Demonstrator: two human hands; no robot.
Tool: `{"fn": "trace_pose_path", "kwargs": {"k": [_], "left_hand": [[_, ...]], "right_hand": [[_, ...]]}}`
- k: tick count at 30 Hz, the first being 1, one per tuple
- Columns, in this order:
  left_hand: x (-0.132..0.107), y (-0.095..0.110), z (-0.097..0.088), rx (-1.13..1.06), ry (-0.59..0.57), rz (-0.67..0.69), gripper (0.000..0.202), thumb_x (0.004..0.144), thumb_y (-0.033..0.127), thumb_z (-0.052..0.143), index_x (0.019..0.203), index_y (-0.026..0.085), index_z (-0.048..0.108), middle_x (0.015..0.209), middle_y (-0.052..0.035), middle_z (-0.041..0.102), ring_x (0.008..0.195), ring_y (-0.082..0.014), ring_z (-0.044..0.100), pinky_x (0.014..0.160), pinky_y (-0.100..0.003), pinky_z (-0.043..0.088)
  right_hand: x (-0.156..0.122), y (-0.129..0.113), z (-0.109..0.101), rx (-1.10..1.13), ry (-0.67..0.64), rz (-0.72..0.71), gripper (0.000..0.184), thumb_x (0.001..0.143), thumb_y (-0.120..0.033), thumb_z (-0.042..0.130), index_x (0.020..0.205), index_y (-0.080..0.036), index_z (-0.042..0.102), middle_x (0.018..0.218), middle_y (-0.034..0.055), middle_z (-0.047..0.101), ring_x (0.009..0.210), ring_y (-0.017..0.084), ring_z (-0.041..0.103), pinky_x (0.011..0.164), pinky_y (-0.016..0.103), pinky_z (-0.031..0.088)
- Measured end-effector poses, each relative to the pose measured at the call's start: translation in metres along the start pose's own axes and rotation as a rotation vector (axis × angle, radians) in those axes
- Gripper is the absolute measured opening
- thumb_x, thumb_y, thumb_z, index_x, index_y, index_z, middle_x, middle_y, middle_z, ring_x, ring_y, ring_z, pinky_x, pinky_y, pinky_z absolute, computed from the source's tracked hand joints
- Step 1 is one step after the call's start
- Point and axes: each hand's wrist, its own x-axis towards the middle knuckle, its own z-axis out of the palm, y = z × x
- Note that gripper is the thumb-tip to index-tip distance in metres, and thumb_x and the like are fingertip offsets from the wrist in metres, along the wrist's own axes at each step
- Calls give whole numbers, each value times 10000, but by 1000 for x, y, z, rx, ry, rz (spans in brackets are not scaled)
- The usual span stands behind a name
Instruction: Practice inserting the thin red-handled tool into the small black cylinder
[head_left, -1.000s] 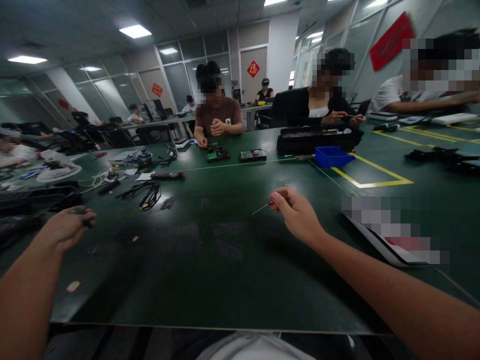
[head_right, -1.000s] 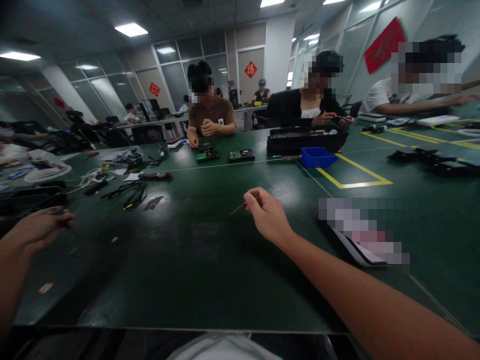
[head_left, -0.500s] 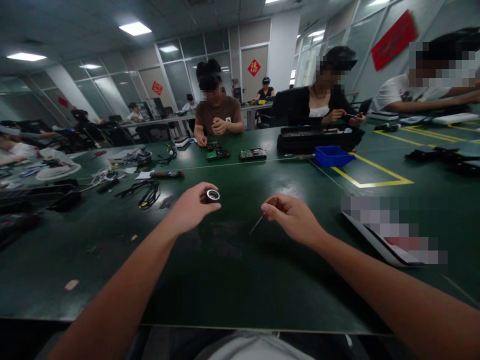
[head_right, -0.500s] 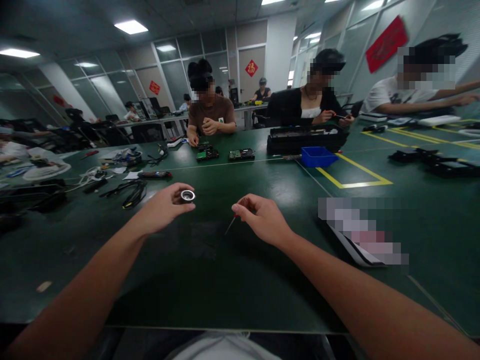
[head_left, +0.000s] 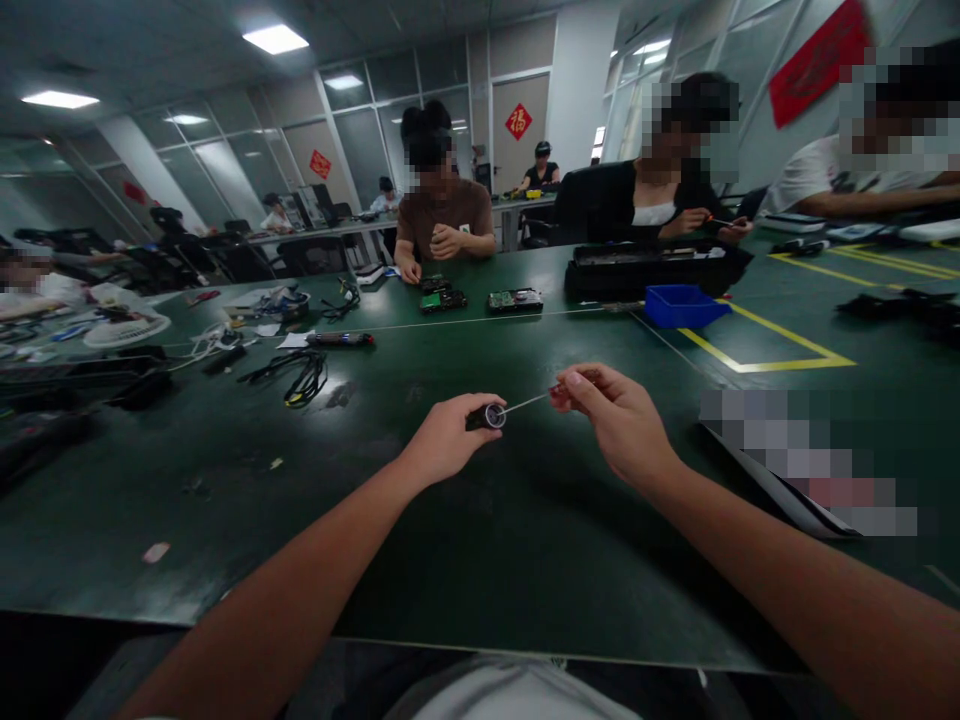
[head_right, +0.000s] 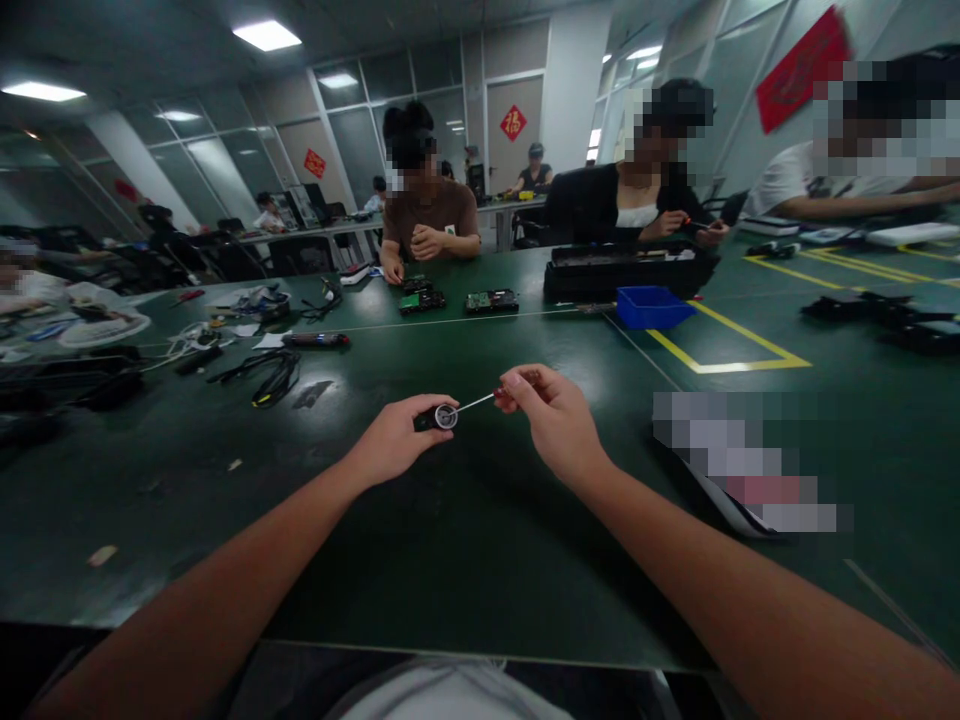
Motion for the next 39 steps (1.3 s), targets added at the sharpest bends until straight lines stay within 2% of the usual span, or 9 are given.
{"fn": "trace_pose_path", "kwargs": {"k": [4, 8, 14, 18, 21, 25, 30, 34, 39], "left_hand": [[-1, 5, 1, -39, 30, -27, 434, 805, 217, 746, 1228, 260, 654, 1217, -71, 688, 1124, -260, 630, 997, -440, 461], [-2, 8, 1, -46, 30, -39, 372, 808, 232, 751, 1173, 241, 677, 1170, -72, 705, 1075, -258, 647, 959, -434, 482], [-1, 7, 1, -21, 19, 8, 398, 801, 226, 763, 1192, 228, 689, 1184, -69, 700, 1105, -251, 634, 999, -429, 457], [0, 7, 1, -1, -3, 25, 392, 812, 213, 750, 1199, 245, 693, 1181, -66, 700, 1105, -247, 632, 996, -424, 453], [0, 6, 2, 2, -13, 37, 401, 808, 196, 753, 1202, 243, 696, 1177, -63, 702, 1105, -239, 631, 992, -404, 451], [-1, 5, 3, 0, -14, 44, 416, 804, 196, 761, 1213, 221, 691, 1186, -62, 698, 1105, -228, 628, 988, -381, 449], [0, 5, 3, 17, 14, 36, 398, 808, 188, 759, 1200, 210, 690, 1163, -50, 705, 1074, -213, 637, 966, -357, 456], [0, 3, 3, 21, 10, 41, 395, 807, 182, 759, 1194, 220, 692, 1169, -39, 703, 1082, -208, 635, 981, -353, 451], [0, 5, 0, 42, 30, 24, 396, 816, 213, 754, 1207, 224, 687, 1135, -42, 707, 1042, -216, 642, 942, -357, 468]], "right_hand": [[-3, -5, 2, -98, -17, -18, 260, 878, -469, 657, 929, -215, 671, 827, 47, 722, 771, 203, 676, 770, 388, 547], [-5, -12, 2, -228, -4, -45, 268, 897, -479, 629, 931, -216, 675, 816, 51, 735, 765, 210, 686, 737, 375, 538], [-7, -16, -1, -486, 41, -54, 332, 871, -530, 642, 740, -226, 643, 630, 22, 673, 567, 186, 617, 569, 332, 449], [-7, -15, -2, -442, -68, -129, 182, 922, -392, 580, 924, -227, 655, 812, 37, 721, 750, 213, 684, 660, 341, 489], [-8, -16, -1, -432, -114, -120, 211, 952, -395, 530, 914, -223, 647, 803, 34, 712, 760, 210, 681, 678, 343, 485], [-9, -15, 2, -451, -83, -82, 328, 990, -462, 453, 869, -221, 640, 667, 12, 647, 643, 186, 630, 640, 337, 462], [-9, -10, 2, -312, -106, -90, 163, 973, -345, 484, 998, -231, 598, 862, 21, 662, 792, 189, 644, 719, 337, 484], [-11, -10, 1, -365, -148, -83, 284, 1013, -403, 410, 904, -236, 613, 719, -5, 586, 681, 169, 573, 662, 333, 443], [-10, -9, 5, -171, -49, -17, 146, 943, -362, 557, 1008, -239, 602, 852, 10, 643, 785, 182, 623, 736, 349, 491]]}}
